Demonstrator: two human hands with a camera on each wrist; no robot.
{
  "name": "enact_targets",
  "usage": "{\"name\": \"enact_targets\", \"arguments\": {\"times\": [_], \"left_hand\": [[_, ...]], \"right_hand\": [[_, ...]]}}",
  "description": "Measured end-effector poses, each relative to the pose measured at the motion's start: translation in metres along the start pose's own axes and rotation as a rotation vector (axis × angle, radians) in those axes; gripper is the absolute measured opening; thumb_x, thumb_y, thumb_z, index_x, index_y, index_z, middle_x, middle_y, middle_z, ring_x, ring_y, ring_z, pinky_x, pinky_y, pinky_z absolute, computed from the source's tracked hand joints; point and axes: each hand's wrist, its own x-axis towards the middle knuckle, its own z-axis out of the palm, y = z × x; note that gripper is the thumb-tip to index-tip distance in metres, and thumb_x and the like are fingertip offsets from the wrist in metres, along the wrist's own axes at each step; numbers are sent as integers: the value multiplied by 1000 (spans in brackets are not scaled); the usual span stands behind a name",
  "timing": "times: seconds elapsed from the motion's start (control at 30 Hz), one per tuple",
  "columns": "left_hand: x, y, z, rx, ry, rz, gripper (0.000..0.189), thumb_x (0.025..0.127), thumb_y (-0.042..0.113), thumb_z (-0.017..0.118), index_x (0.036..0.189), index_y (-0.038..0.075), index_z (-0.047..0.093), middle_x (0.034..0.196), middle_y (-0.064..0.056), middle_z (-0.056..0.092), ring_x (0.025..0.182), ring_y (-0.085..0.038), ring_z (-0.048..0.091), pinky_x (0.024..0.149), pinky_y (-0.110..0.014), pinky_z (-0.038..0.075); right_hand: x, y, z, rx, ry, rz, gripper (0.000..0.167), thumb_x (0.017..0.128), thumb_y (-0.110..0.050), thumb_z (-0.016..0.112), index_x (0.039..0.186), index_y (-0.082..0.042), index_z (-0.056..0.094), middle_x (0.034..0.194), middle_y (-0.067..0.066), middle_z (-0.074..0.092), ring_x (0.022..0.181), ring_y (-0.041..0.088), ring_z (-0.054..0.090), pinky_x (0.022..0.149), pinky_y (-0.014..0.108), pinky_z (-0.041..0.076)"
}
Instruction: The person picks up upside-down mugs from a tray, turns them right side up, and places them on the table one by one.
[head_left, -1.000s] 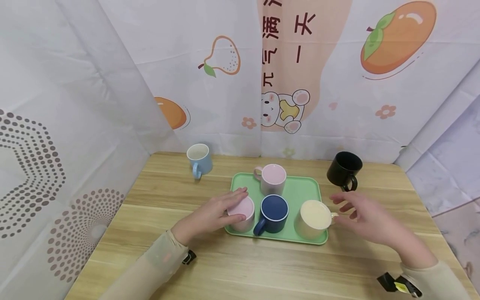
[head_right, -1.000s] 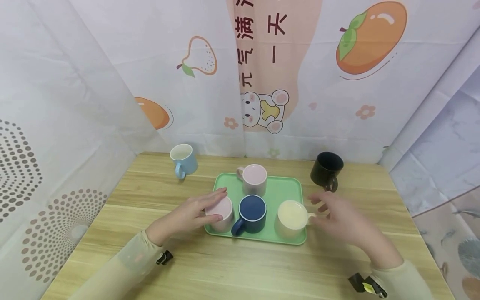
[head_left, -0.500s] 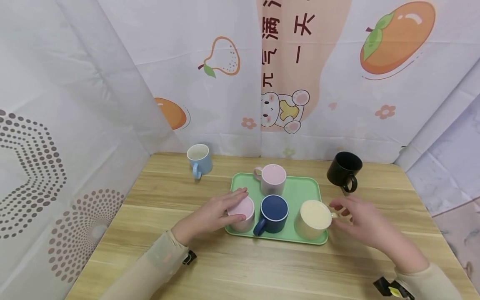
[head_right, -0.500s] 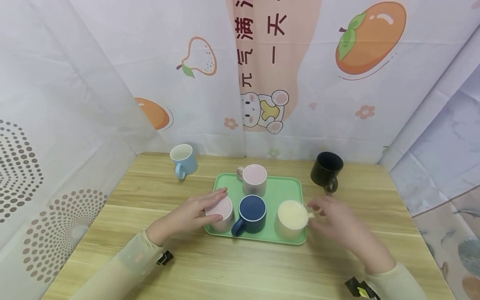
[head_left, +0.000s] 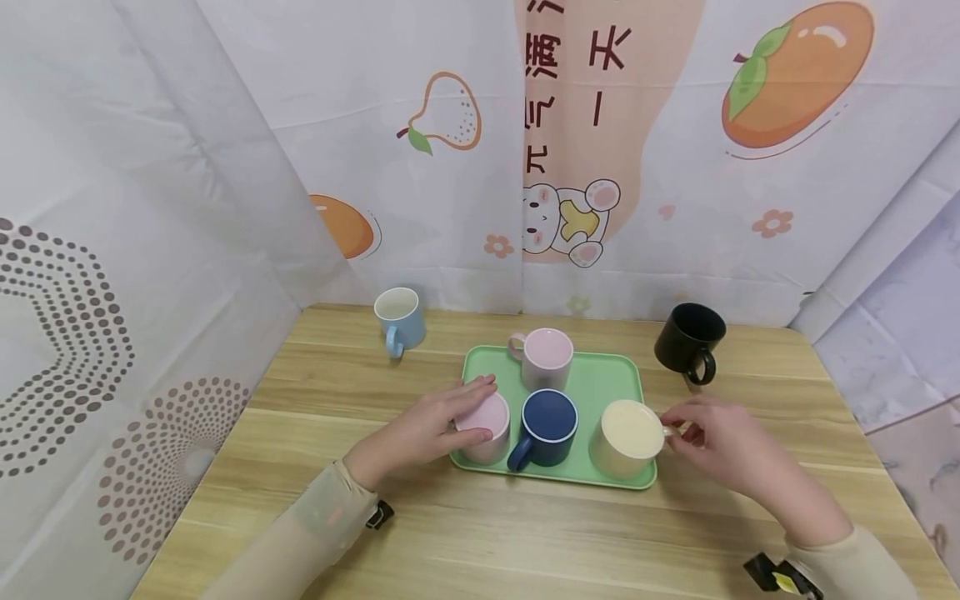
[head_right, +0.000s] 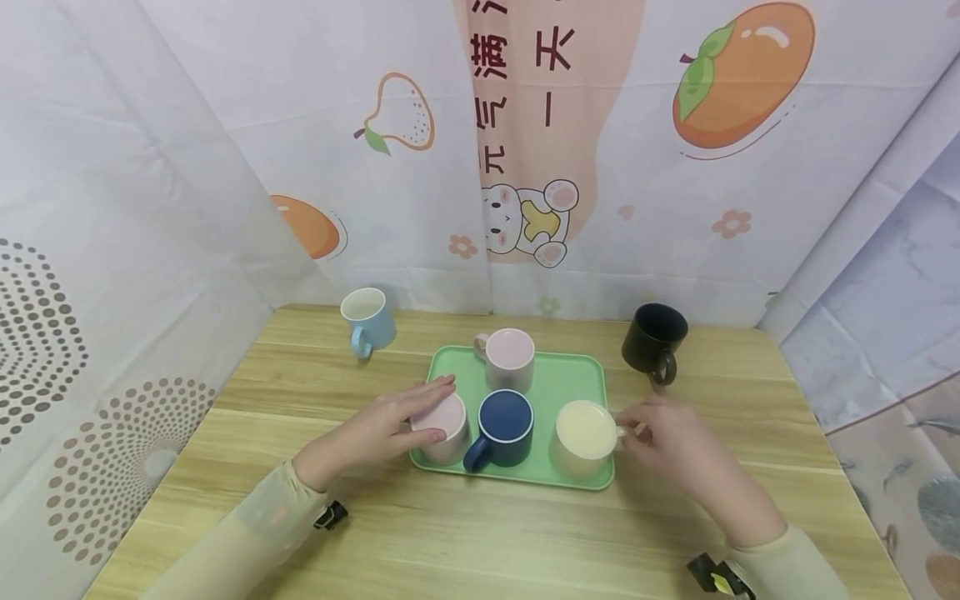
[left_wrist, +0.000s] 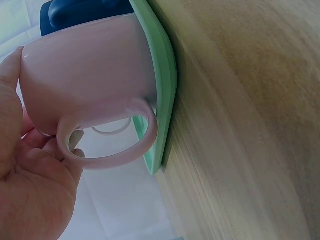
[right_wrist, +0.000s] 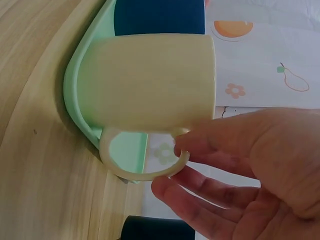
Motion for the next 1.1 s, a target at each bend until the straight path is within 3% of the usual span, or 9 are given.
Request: {"name": "enact_targets", "arguments": {"times": [0.2,0.5,0.73,0.93,1.1], "left_hand": [[1,0,1,10,15,30,73,106,35,75,163,1,47,171,-14,43,159,-30,40,129,-57,31],[1,-4,3,13,14,31,73,106,35,75,164,2,47,171,-12,42,159,-28,39,129,-56,30],[1,-3,2,15,16,27,73,106,35,75,163,1,47,171,-13,42,159,-29,39,129,-58,30],[1,-2,1,16,15,27,72,106,35,75,163,0,47,171,-13,43,159,-29,39,129,-57,30],[0,-2,1,16,14,26,72,106,34,75,163,1,48,171,-12,43,159,-29,39,129,-55,30]], "right_hand": [[0,4,7,-41,-27,-5,21,80,0,93,96,-9,84,91,-4,71,70,9,67,60,26,59],[2,7,12,-132,-66,-4,20,81,-2,93,100,-4,85,84,-1,68,68,8,59,56,26,53],[7,8,13,-130,-55,-80,19,79,1,93,86,-12,81,79,-3,63,69,8,52,55,27,50],[9,8,11,-115,-87,-57,17,80,2,92,87,-10,81,80,-4,63,68,7,51,55,27,50],[9,12,16,-115,2,-128,21,74,6,95,85,-6,82,78,-5,62,67,7,52,53,26,50]]}}
